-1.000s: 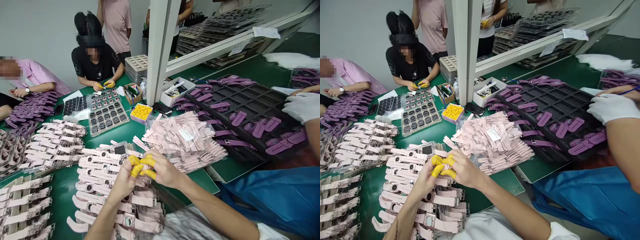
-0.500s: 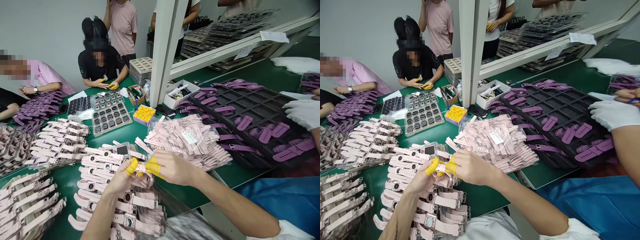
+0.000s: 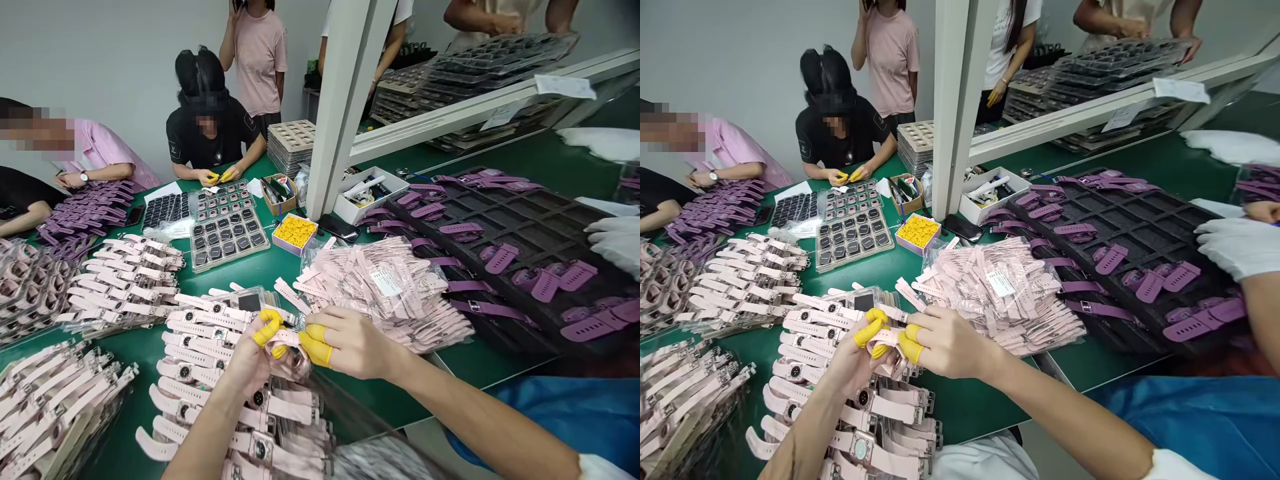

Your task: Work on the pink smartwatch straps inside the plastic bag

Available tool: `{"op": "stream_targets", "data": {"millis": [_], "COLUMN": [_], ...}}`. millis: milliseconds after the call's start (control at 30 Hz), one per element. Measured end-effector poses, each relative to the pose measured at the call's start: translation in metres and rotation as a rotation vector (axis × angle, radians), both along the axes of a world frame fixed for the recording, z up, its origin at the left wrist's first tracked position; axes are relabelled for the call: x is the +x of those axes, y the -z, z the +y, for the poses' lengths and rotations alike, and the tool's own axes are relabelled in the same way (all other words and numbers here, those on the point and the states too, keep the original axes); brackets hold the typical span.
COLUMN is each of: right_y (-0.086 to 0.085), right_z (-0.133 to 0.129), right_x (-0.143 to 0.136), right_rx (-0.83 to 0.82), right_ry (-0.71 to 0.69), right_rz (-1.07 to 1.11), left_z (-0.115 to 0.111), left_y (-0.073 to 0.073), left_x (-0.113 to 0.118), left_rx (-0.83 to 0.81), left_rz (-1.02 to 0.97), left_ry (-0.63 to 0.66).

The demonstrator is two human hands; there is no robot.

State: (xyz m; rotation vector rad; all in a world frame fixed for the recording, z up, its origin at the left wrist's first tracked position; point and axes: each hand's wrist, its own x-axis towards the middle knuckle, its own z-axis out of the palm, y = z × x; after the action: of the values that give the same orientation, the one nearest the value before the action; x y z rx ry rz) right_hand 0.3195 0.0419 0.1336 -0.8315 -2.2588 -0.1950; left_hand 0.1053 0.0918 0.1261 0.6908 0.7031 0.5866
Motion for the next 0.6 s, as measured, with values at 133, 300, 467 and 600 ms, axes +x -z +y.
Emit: {"op": "stream_targets", "data": {"millis": [133, 300, 467, 600], "right_y": [0.0017, 0.0056, 0.0052, 0.0057], "right_z": [-0.0013, -0.0024, -0.0021, -0.0027], "right_x": [-0.0006, -0.0019, -0.0034, -0.0047], "right_rx": [0.124, 0.162, 0.041, -0.365], "right_ry": [-0.022, -0.040, -0.013, -0.046], "right_rz": [0.001, 0.034, 0.066, 0.377], "left_z": [-0.0015, 0.0002, 0.0037, 0.0040], "left_y": [-0.0011, -0.0009, -0.0057, -0.0073], "left_x": [0.0021, 0.0015, -0.0001, 0.0016], "left_rx": [-0.021, -0.019, -0.004, 0.064], "left_rz": [-0.027, -0.011, -0.021, 0.021], "left_ry": [-0.024, -0.094, -0.091, -0.145]}}
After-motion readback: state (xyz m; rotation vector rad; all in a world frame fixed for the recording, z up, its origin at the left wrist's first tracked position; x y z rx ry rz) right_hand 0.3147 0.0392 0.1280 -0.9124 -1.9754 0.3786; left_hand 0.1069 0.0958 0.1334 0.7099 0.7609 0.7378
